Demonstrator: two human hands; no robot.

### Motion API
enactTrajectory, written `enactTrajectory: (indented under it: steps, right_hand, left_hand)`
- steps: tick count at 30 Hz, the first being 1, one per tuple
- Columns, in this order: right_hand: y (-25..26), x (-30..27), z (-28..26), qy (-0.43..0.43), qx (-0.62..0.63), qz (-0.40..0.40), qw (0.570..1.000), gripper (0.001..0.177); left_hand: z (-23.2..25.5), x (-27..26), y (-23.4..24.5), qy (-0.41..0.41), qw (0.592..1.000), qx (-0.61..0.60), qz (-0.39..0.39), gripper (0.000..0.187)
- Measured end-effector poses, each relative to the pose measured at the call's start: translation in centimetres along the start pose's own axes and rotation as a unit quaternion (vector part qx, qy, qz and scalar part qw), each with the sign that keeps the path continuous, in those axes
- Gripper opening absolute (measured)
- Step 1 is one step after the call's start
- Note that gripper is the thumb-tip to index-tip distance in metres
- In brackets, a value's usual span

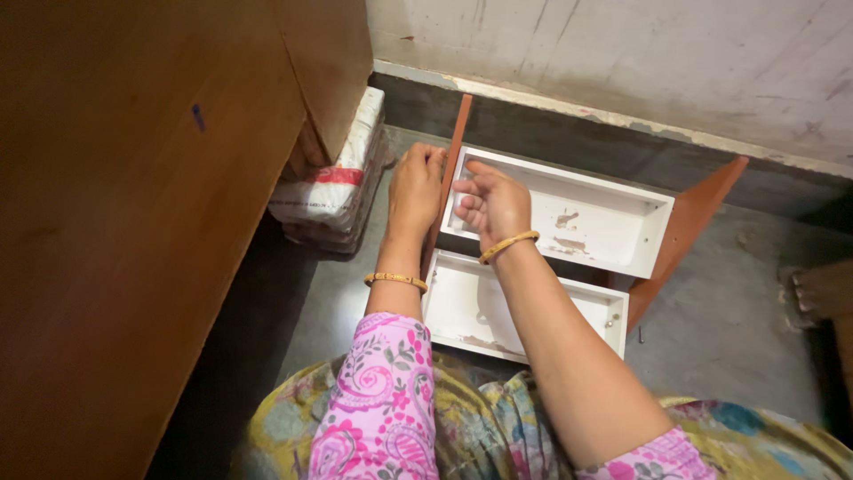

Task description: The person removes screws from a two-tier white drawer unit using their hands. They detach the side panels and separate the drawer trays, leaving the components disassembled on the floor.

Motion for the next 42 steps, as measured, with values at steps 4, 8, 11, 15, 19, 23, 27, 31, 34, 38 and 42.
enactTrajectory:
  steps: [4,8,11,15,19,23,27,31,34,38,42]
  right_hand:
    - [1.3,-1.2,1.4,-0.068,0.152,0.008,0.986,0.042]
    - [1.9,-4.1,0.9,-0.103,0.214,-0.017,0.971,0.035]
    - [3.3,-6.1,0.1,-0.113,0.24,-0.022,0.964,0.032]
    - [6.6,-8.5,-0.6,-0.125,0.259,-0.077,0.955,0.036]
    - [13.8,-9.4,-2.0,-0.107,0.181,-0.074,0.975,0.023]
    - [25.8,-10.4,-4.0,-0.187,-0.083,-0.016,0.979,0.022]
    - [37.9,-8.3,-6.0,-0.224,-0.295,0.098,0.924,0.02]
    - [42.9,-4.3,-2.1,-0.191,-0.285,0.174,0.923,0.014]
    - [43.1,-2.8,-0.2,-0.142,-0.313,0.194,0.919,0.013]
    - [40.4,-3.6,-1.2,-0.126,-0.417,0.166,0.885,0.017]
    - [38.0,-5.8,-4.5,-0.14,-0.463,0.188,0.855,0.028]
  left_hand:
    - [-1.3,-0.4,2.4,0.087,0.993,-0.012,0.075,0.03]
    - [2.7,-1.9,7.1,0.123,0.978,-0.007,0.166,0.027]
    - [10.7,-5.1,7.8,0.009,0.987,0.005,0.159,0.021]
    - [18.6,-9.7,4.1,-0.059,0.996,0.058,-0.042,0.018]
    - [23.7,-14.3,1.6,-0.16,0.98,0.073,-0.095,0.02]
    - [23.1,-17.3,-2.6,-0.167,0.966,0.049,-0.192,0.033]
    - [18.9,-19.0,-6.4,-0.12,0.944,0.085,-0.296,0.022]
    - [17.0,-20.5,-7.9,-0.133,0.929,0.09,-0.333,0.027]
    - [17.2,-22.3,-8.4,-0.172,0.904,0.112,-0.375,0.035]
    - [19.0,-24.7,-9.2,-0.225,0.875,0.11,-0.415,0.056]
    - [18.9,-27.0,-11.2,-0.277,0.823,0.145,-0.475,0.059]
Point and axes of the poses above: each hand's wrist, its own x-axis towards the middle knuckle, its own y-axis out of the back of the hand, z = x × y, the point moved 10 cm from there along x, towards the middle knuckle, and after that the axes turned 4 degrees about x, right-handed, at the moved point
